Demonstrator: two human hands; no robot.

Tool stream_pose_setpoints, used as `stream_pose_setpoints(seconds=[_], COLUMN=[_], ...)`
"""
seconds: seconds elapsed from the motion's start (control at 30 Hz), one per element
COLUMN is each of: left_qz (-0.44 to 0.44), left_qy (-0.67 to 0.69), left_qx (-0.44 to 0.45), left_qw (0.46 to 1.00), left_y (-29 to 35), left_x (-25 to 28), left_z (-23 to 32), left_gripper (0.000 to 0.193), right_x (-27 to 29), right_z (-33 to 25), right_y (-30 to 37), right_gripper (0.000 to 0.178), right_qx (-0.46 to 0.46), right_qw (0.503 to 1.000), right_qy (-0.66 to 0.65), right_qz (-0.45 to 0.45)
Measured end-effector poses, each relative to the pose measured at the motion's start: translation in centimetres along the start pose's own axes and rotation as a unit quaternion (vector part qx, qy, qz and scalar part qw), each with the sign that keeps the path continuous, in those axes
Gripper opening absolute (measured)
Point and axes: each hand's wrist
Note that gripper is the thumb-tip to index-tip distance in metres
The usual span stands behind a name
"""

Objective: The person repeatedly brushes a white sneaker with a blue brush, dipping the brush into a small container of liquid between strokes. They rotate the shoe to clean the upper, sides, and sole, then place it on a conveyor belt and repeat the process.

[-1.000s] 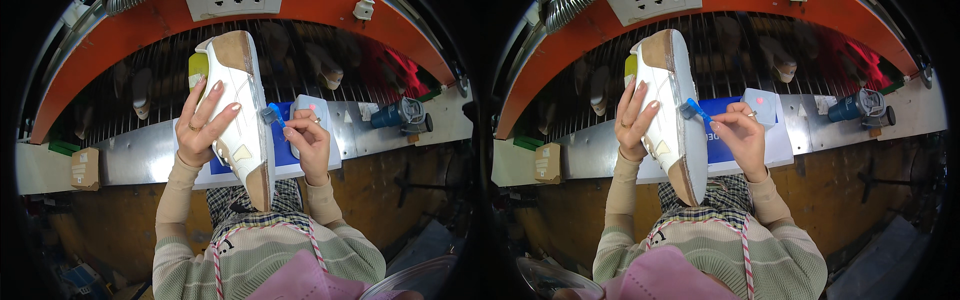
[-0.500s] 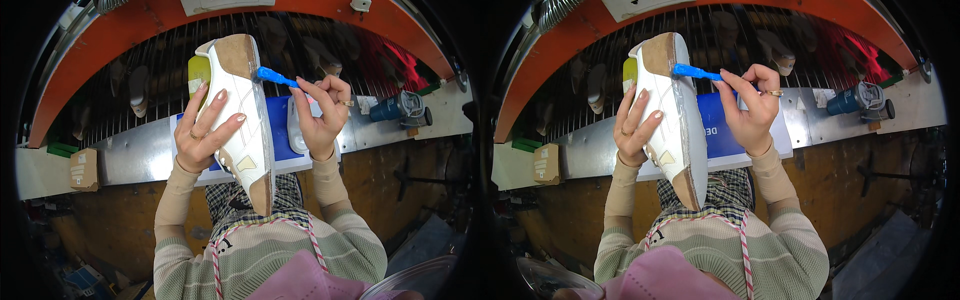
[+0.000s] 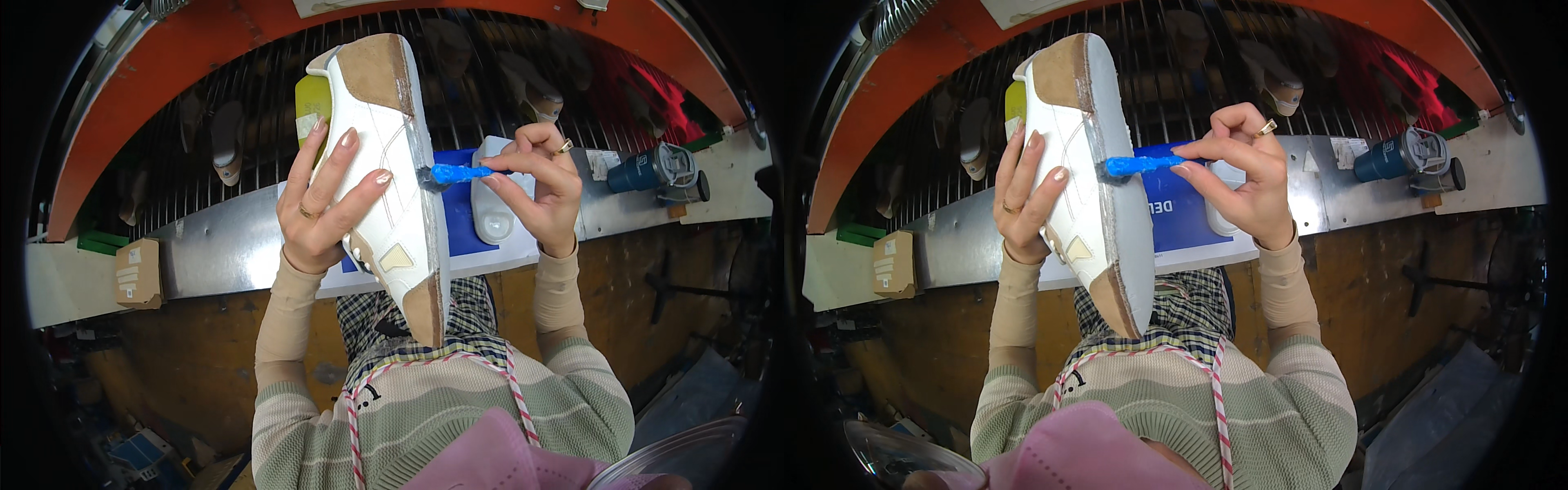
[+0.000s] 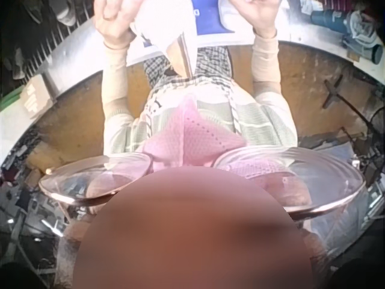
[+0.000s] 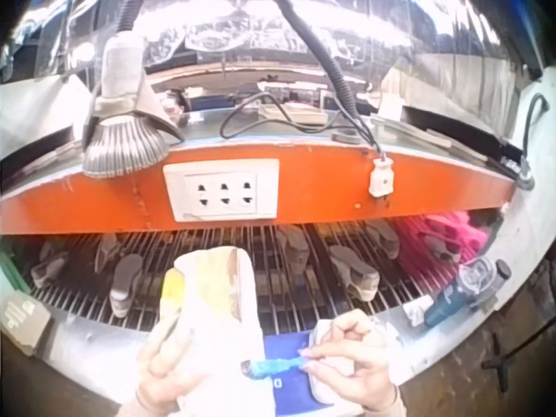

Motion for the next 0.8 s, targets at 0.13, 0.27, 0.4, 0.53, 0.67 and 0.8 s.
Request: stream_pose_setpoints(seconds=[0.13, 0.27, 0.4, 0.53, 0.67, 0.8], left_qz=[0.024, 0.056, 0.064, 0.066, 0.061, 0.036], left_qy=[0.006, 0.012, 0.020, 0.011, 0.006, -0.014], left_qx=[0.003, 0.012, 0.022, 0.015, 0.000, -0.013], left_qw=[1.000, 0.998, 0.997, 0.998, 0.998, 0.999], left_y=[0.0, 0.2, 0.5, 0.5, 0.4, 0.2], left_x=[-0.7, -2.0, -2.5, -2.4, -2.1, -1.7], left_z=[-0.2, 0.1, 0.5, 0.2, -0.1, -0.4], left_gripper=[0.049, 0.047, 0.046, 0.048, 0.047, 0.049], right_x=[-1.0, -4.2, -5.5, -3.5, -3.2, -2.7], right_z=[-0.4, -1.2, -0.8, -0.2, -0.3, -1.3], right_y=[1.0, 2.6, 3.4, 3.6, 3.7, 4.0], right_gripper=[0.021, 0.023, 0.025, 0.022, 0.017, 0.014], right_qx=[-0.083, -0.196, -0.169, -0.146, -0.255, -0.202], right_qw=[0.986, 0.940, 0.955, 0.959, 0.935, 0.962], right_qy=[-0.141, -0.263, -0.216, -0.236, -0.235, -0.181], right_qz=[0.011, 0.098, 0.110, 0.051, 0.074, 0.045])
Point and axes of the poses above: each hand's wrist, its own y-axis away from the middle knuckle, its own x-axis out of the back of the hand, z = x × y, and after that the axes turned 2 degrees about -x, right-handed
